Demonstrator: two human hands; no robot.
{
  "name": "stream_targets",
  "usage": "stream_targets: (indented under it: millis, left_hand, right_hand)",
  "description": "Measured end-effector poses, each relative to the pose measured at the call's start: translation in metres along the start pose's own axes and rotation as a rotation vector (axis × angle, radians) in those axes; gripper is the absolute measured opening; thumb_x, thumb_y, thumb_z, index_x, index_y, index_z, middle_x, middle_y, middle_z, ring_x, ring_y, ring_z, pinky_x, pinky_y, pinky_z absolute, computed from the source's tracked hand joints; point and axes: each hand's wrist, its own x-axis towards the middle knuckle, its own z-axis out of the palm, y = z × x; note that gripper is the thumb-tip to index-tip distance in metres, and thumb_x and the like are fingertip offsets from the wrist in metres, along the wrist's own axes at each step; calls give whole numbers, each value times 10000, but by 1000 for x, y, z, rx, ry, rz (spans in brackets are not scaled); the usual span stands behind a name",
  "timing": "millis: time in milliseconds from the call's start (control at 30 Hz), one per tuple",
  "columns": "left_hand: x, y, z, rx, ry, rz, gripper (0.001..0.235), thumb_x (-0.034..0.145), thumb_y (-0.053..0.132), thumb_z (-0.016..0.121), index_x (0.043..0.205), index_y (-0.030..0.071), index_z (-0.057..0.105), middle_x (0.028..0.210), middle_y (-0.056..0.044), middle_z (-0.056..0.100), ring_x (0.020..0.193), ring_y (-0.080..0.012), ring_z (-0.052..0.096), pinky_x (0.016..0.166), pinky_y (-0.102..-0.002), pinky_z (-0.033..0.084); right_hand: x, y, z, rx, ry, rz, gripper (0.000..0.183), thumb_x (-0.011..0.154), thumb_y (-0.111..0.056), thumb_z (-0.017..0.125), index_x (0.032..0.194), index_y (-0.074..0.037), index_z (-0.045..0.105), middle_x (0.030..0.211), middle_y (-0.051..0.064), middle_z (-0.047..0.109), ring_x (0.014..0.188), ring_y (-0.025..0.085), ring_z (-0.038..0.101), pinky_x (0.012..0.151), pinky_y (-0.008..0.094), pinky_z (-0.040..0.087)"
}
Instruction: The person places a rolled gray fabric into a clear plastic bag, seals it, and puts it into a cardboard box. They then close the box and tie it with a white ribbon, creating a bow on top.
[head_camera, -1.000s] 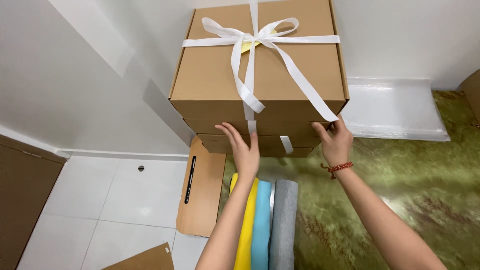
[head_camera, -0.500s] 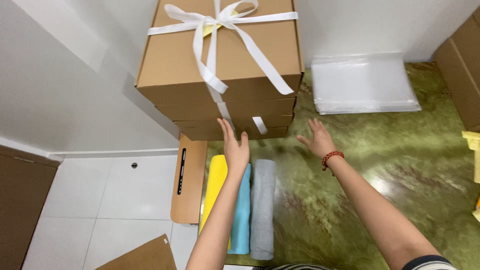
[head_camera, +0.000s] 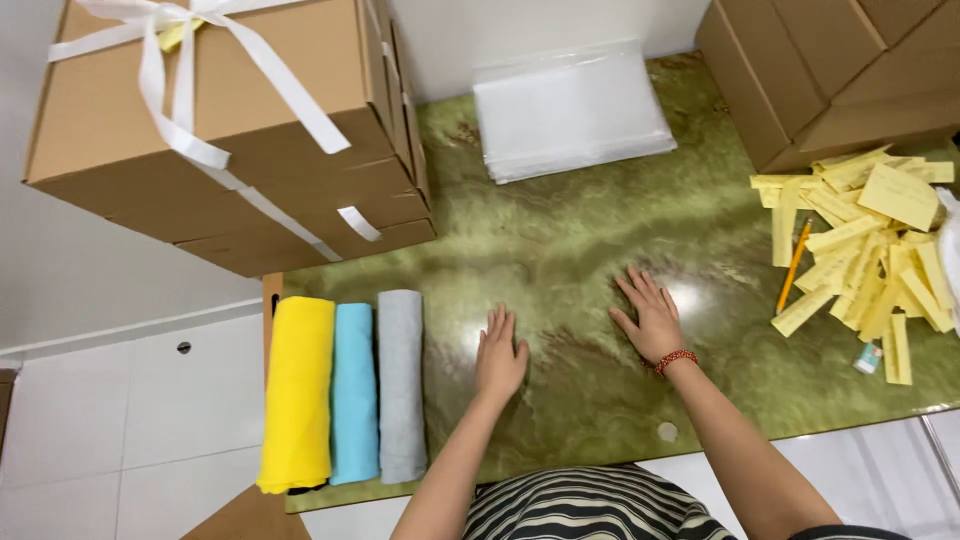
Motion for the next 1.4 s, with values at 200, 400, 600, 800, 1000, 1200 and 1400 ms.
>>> stream_targets:
  millis: [200, 400, 600, 800, 1000, 1200, 1400]
  left_hand:
    - [18, 23, 6, 47, 31, -87, 684, 1053, 208, 564, 1687, 88, 336, 1803, -146, 138, 1658, -331, 114, 1307, -578, 126]
    - [39, 50, 5, 164, -8, -171, 699, 1103, 248, 520, 1725, 122, 227, 1814, -127, 68, 1666, -326, 55, 1314, -582, 118]
    - [66, 71, 8, 250, 15, -175, 650, 1118, 239, 511, 1710, 104, 280, 1798, -162, 140, 1653, -346, 137, 1307, -534, 226]
    - [85, 67, 13, 193, 60, -161, 617, 1144, 267, 470, 1717, 154, 271, 1808, -84, 136, 1652, -270, 146, 1314, -466, 201]
    - [127, 77, -9, 132, 180, -144, 548, 1106, 216, 520, 1634, 102, 431, 1739, -92, 346, 1599, -260, 327, 1288, -447, 317]
    - [218, 66, -36, -160, 482, -249, 524, 1076, 268, 584, 1538, 25, 554, 1439, -244, 639, 1373, -421, 586, 1158, -521, 474]
    - [317, 5, -31, -261, 579, -406, 623, 1040, 429, 623, 1563, 97, 554, 1357, -95, 646, 1287, -339, 650, 1104, -475, 517]
  right_hand:
    - [-3, 57, -26, -34, -11, -36, 644, 1102, -561, 463, 1690, -336, 324, 1806, -75, 165, 1654, 170, 107, 1351, 442, 6]
    - [19, 84, -37, -153, -13, -75, 671, 1108, -662, 301, 1700, -351, 249, 1816, -100, 72, 1657, 136, 53, 1340, 449, -31]
    - [59, 92, -55, -232, 4, -138, 724, 1108, -693, 245, 1720, -310, 192, 1823, -61, 34, 1657, 153, 29, 1326, 492, -60]
    - [109, 72, -70, -276, 23, -139, 707, 1093, -731, 224, 1696, -362, 230, 1822, -48, 51, 1660, 179, 37, 1313, 564, -50]
    - [181, 59, -70, -201, 73, -151, 716, 1099, -704, 259, 1702, -321, 210, 1822, 15, 36, 1653, 224, 70, 1304, 595, -32]
    - [224, 52, -68, -165, 144, -83, 713, 1094, -680, 237, 1719, -356, 123, 1820, 10, -11, 1648, 230, 91, 1302, 604, 13]
    - [232, 49, -65, -213, 155, -26, 691, 1104, -702, 203, 1707, -365, 191, 1828, -10, -7, 1658, 201, 54, 1301, 600, -8]
